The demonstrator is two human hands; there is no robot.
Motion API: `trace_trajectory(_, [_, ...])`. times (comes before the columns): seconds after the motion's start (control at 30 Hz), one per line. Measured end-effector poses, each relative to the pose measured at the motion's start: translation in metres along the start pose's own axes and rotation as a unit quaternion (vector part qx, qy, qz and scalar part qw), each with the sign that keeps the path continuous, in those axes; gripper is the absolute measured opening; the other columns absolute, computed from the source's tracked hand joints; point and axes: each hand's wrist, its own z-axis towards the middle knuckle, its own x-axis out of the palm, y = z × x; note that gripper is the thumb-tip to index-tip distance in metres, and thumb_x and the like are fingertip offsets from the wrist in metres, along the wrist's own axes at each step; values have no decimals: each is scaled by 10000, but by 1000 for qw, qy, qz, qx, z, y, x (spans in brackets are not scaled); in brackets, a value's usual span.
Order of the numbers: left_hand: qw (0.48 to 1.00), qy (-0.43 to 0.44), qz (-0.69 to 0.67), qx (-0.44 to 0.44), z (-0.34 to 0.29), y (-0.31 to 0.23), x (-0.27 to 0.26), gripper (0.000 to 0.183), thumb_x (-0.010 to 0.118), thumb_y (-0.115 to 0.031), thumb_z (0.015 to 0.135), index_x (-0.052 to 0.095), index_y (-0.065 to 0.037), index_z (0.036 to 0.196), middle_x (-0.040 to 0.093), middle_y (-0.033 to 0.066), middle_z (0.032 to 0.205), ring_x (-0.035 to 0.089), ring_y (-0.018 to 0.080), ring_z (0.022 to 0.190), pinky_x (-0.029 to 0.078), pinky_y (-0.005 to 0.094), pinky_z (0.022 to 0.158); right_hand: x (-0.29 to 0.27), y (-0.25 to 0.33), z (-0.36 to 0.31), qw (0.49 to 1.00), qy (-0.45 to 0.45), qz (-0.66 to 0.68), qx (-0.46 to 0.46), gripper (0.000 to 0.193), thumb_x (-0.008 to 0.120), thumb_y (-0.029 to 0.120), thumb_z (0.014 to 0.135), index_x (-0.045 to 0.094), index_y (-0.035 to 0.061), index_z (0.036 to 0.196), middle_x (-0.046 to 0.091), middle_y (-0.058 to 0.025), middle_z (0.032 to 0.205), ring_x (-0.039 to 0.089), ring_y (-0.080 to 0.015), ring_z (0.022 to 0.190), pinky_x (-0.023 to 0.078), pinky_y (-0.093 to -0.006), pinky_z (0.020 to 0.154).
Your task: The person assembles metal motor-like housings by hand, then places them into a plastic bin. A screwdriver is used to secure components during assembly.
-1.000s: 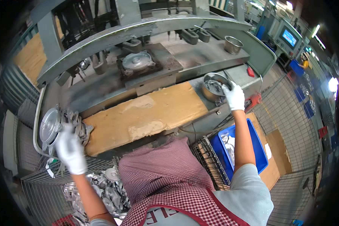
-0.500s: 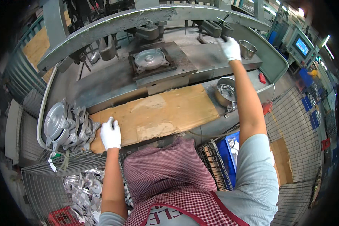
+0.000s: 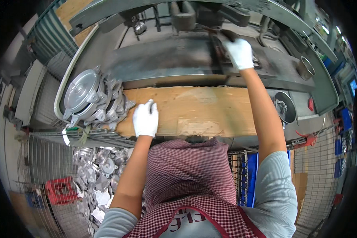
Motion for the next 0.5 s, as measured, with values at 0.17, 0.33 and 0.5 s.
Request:
trace_trajectory(0.17, [1000, 8, -2, -4, 0, -3, -2, 241, 593, -277, 885, 702, -94, 998, 636, 162, 816, 614, 340, 816, 485, 448, 756, 57, 32, 58, 995, -83, -4, -47, 453, 545, 544, 891, 699, 167, 1089, 684, -169, 1010, 636, -374, 942, 515, -442, 820])
trace_trajectory(0.33, [1000, -3, -7, 12, -2, -4, -4, 222, 595, -274, 877, 694, -97, 967, 626, 165, 777, 612, 349, 772, 487, 460, 717, 64, 18, 58, 986, -114, -124, 6, 409, 567, 531, 884, 717, 189, 1052, 687, -194, 969, 648, -357, 881, 515, -422, 791])
trace_trajectory(0.5, [1000, 11, -10, -10, -6, -4, -9, 212, 643, -253, 863, 714, -85, 973, 624, 137, 790, 609, 319, 804, 489, 434, 745, 38, 12, 23, 984, 55, 154, 77, 471, 603, 506, 892, 710, 79, 1059, 704, -151, 913, 655, -247, 791, 501, -359, 756])
